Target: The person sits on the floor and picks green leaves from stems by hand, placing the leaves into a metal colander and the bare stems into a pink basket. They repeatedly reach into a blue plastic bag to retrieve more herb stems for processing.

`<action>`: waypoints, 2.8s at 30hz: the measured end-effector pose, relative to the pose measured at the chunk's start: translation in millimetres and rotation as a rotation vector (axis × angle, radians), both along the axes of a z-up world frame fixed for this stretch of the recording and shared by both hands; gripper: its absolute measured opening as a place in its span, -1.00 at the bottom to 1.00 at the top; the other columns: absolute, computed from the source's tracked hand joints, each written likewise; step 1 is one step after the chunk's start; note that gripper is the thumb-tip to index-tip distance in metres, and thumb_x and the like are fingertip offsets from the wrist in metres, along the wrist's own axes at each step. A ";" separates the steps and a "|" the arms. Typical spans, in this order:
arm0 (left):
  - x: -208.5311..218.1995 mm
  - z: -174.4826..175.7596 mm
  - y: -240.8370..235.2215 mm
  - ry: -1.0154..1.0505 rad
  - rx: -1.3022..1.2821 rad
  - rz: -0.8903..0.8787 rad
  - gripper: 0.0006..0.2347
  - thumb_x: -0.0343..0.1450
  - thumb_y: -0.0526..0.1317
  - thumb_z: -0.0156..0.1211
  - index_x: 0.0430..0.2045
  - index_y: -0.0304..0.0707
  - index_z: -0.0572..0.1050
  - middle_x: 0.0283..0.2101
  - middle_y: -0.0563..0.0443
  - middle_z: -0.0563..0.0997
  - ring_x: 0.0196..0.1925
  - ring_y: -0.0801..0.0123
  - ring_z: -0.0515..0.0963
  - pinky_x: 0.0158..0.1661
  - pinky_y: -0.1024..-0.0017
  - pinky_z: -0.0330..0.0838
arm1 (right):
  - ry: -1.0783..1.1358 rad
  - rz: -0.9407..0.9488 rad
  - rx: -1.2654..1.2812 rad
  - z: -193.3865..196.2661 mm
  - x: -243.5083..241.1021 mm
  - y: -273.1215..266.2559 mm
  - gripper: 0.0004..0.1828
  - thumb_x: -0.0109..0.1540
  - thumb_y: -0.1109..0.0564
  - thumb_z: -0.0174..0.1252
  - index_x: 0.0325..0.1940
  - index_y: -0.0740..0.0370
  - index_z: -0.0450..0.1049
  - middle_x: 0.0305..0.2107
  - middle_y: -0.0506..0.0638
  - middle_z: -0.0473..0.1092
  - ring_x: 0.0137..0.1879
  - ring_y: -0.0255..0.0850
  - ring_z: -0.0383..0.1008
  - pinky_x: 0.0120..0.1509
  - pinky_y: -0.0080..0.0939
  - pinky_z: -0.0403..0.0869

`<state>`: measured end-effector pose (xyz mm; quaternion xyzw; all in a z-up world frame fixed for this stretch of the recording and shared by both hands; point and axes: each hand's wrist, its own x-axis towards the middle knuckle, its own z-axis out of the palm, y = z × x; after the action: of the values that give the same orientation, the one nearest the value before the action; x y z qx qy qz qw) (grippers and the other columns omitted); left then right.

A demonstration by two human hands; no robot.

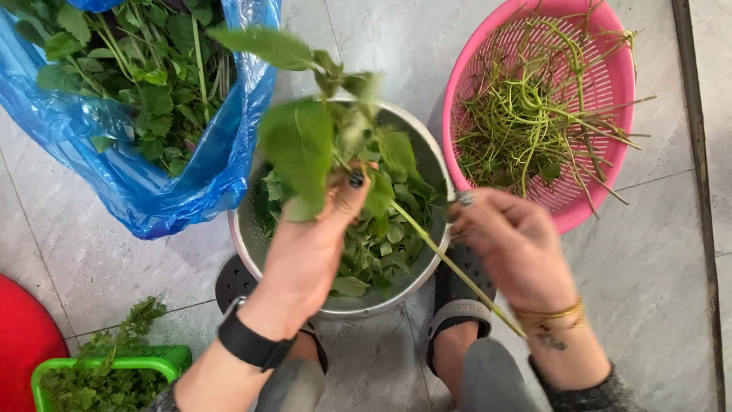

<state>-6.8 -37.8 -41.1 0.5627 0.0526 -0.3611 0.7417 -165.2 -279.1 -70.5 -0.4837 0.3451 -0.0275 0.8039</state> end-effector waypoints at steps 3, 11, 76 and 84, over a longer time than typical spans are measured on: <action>7.7 17.0 4.4 0.009 0.214 -0.013 -0.70 0.59 -0.02 0.46 0.09 -0.15 0.90 0.21 0.05 0.95 0.36 0.23 0.83 0.40 0.13 0.64 | 0.081 -0.160 -0.274 -9.7 -14.4 -53.4 -0.80 0.64 0.14 0.37 0.06 0.36 0.70 -0.08 0.13 0.67 -0.10 -0.14 0.66 0.04 -0.19 0.70; -6.4 5.2 1.0 0.067 0.337 -0.095 -0.79 0.61 -0.17 0.49 -0.02 -0.29 0.92 0.03 -0.08 0.99 0.02 0.33 0.83 -0.03 0.27 0.67 | 0.176 -0.419 0.023 -52.3 -26.4 -101.8 -0.82 0.52 0.26 0.37 0.14 0.07 0.54 -0.22 -0.14 0.48 -0.29 -0.40 0.35 -0.20 -0.40 0.35; -16.7 5.1 6.9 0.283 0.042 0.155 -0.80 0.64 -0.25 0.38 0.13 -0.16 0.82 0.23 -0.19 0.95 0.31 0.04 0.91 0.46 -0.02 0.81 | -0.112 0.155 -0.419 -0.1 -4.1 36.5 -0.77 0.57 0.26 0.36 0.30 0.38 0.69 -0.02 0.03 0.68 -0.13 -0.31 0.57 -0.06 -0.37 0.62; -8.4 9.1 8.2 0.002 0.191 0.069 -0.58 0.58 -0.22 0.44 0.36 -0.42 0.76 0.31 -0.21 0.87 0.09 0.13 0.92 0.20 0.30 0.94 | 0.281 0.673 -1.289 -64.4 -32.9 -16.1 -0.55 0.40 -0.13 0.59 0.25 0.16 0.86 -0.77 -0.15 0.28 -0.56 -0.16 0.27 -0.29 0.04 0.44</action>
<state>-15.1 -29.6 -31.9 0.6284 0.1068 -0.3291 0.6967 -198.2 -295.2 -134.9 -0.9384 0.1933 0.0852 0.2735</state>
